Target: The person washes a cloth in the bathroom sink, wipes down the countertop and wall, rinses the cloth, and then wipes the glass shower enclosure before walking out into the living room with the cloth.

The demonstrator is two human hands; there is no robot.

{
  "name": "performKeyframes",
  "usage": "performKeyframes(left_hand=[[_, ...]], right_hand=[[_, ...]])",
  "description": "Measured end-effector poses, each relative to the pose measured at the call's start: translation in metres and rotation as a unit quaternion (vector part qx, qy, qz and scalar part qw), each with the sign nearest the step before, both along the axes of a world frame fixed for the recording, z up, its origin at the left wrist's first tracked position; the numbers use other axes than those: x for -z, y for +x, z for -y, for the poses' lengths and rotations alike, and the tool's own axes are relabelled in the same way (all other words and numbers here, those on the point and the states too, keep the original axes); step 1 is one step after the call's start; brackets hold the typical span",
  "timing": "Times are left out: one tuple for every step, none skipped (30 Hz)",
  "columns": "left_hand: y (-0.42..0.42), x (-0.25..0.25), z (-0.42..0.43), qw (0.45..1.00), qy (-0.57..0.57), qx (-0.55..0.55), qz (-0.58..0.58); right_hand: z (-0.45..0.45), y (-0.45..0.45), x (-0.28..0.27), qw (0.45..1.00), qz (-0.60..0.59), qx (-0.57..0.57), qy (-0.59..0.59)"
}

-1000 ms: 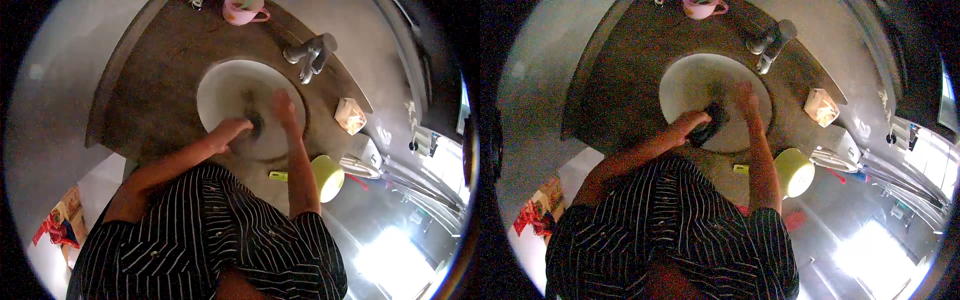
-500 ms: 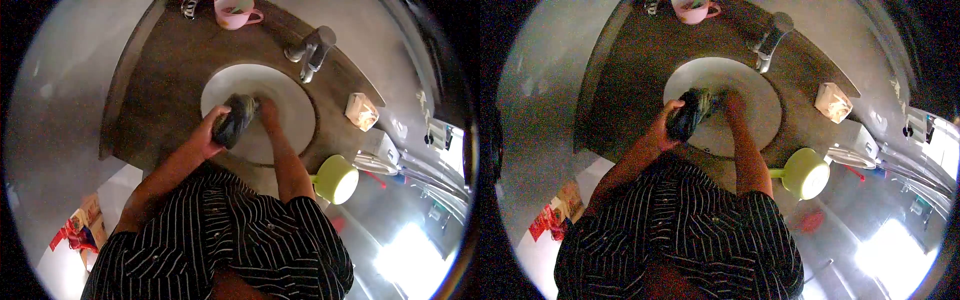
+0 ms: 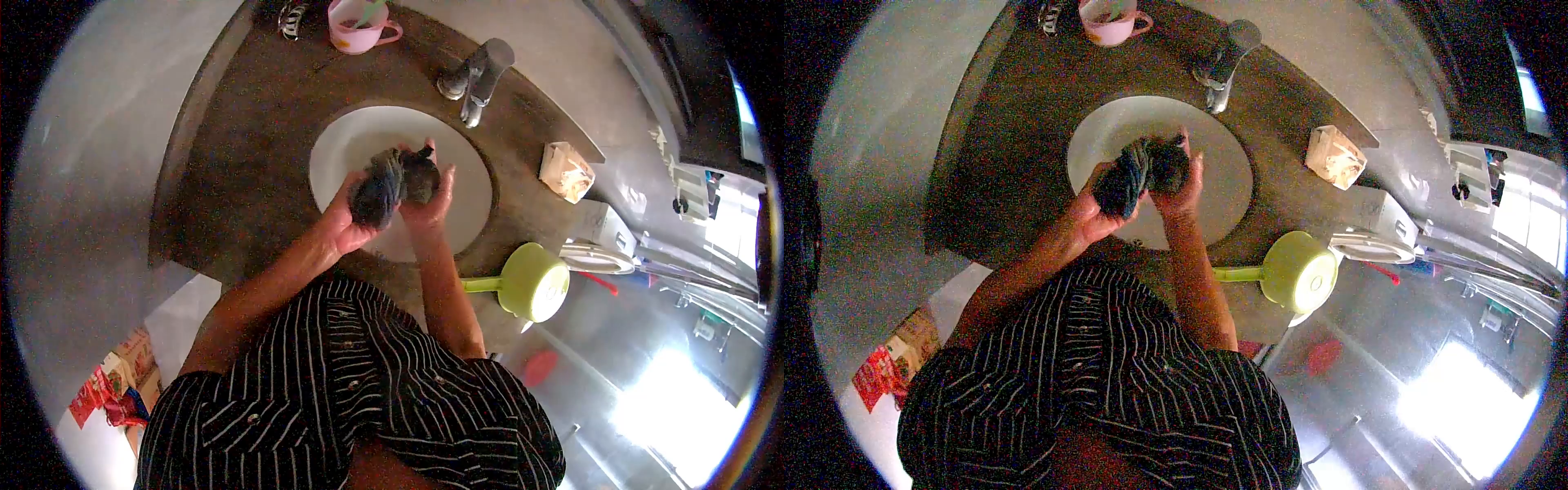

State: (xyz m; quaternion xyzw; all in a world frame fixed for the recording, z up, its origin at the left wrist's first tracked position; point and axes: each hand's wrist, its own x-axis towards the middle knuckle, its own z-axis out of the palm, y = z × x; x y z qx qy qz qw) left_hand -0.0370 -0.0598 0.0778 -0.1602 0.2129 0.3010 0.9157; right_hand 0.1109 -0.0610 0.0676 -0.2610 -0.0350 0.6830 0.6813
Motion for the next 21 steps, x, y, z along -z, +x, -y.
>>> performKeyframes(left_hand=[[0.000, 0.001, 0.000, 0.999, 0.027, 0.005, -0.021], [0.000, 0.002, 0.000, 0.998, 0.046, 0.029, -0.028], [0.000, 0.003, 0.001, 0.996, 0.065, 0.051, -0.038], [0.001, 0.001, 0.003, 0.993, 0.082, 0.071, -0.047], [-0.002, -0.021, 0.003, 0.986, 0.108, 0.104, -0.074], [0.001, -0.023, 0.007, 0.973, 0.116, 0.133, -0.146], [0.000, -0.031, 0.004, 0.959, 0.155, 0.177, -0.159], [0.000, -0.038, 0.002, 0.941, 0.192, 0.221, -0.171], [0.004, -0.032, 0.001, 0.914, 0.235, 0.244, -0.224], [0.011, -0.017, 0.000, 0.881, 0.276, 0.266, -0.276], [0.017, -0.008, 0.000, 0.843, 0.314, 0.288, -0.327], [0.022, 0.000, 0.003, 0.813, 0.363, 0.275, -0.364], [0.028, 0.005, 0.004, 0.778, 0.411, 0.261, -0.398], [0.033, 0.010, 0.005, 0.738, 0.459, 0.247, -0.430], [0.038, 0.018, 0.006, 0.727, 0.492, 0.203, -0.434], [0.044, 0.032, 0.006, 0.708, 0.498, 0.236, -0.442], [0.049, 0.043, 0.004, 0.687, 0.502, 0.268, -0.451], [0.052, 0.053, 0.002, 0.665, 0.506, 0.300, -0.461], [0.049, 0.052, 0.001, 0.665, 0.514, 0.274, -0.467], [0.042, 0.047, 0.004, 0.665, 0.522, 0.251, -0.471], [0.036, 0.041, 0.007, 0.666, 0.529, 0.228, -0.475]], right_hand=[[-0.002, 0.005, -0.003, 0.998, 0.055, -0.028, -0.007], [-0.006, 0.009, -0.006, 0.992, 0.108, -0.058, -0.013], [-0.008, 0.014, -0.011, 0.981, 0.168, -0.095, -0.029], [-0.010, 0.015, -0.018, 0.973, 0.197, -0.113, -0.042], [-0.014, 0.016, -0.023, 0.964, 0.227, -0.128, -0.054], [-0.019, 0.016, -0.026, 0.953, 0.258, -0.142, -0.066], [-0.021, 0.014, -0.030, 0.906, 0.395, -0.154, 0.008], [-0.023, 0.012, -0.033, 0.837, 0.525, -0.141, 0.071], [-0.025, 0.015, -0.039, 0.828, 0.534, -0.168, 0.047], [-0.026, 0.016, -0.047, 0.817, 0.542, -0.194, 0.023], [-0.028, 0.020, -0.037, 0.817, 0.535, -0.213, 0.028], [-0.031, 0.027, -0.006, 0.704, 0.665, -0.240, 0.068], [-0.037, 0.036, 0.035, 0.568, 0.775, -0.257, 0.106], [-0.039, 0.039, 0.045, 0.505, 0.817, -0.262, 0.091], [-0.042, 0.043, 0.054, 0.439, 0.855, -0.266, 0.077], [-0.043, 0.039, 0.052, 0.462, 0.845, -0.267, 0.016], [-0.045, 0.034, 0.044, 0.485, 0.832, -0.265, -0.044], [-0.043, 0.031, 0.035, 0.526, 0.815, -0.240, -0.043], [-0.038, 0.024, 0.011, 0.566, 0.795, -0.215, -0.041], [-0.031, 0.020, -0.011, 0.604, 0.773, -0.190, -0.041], [-0.026, 0.020, -0.025, 0.635, 0.749, -0.187, -0.020]])
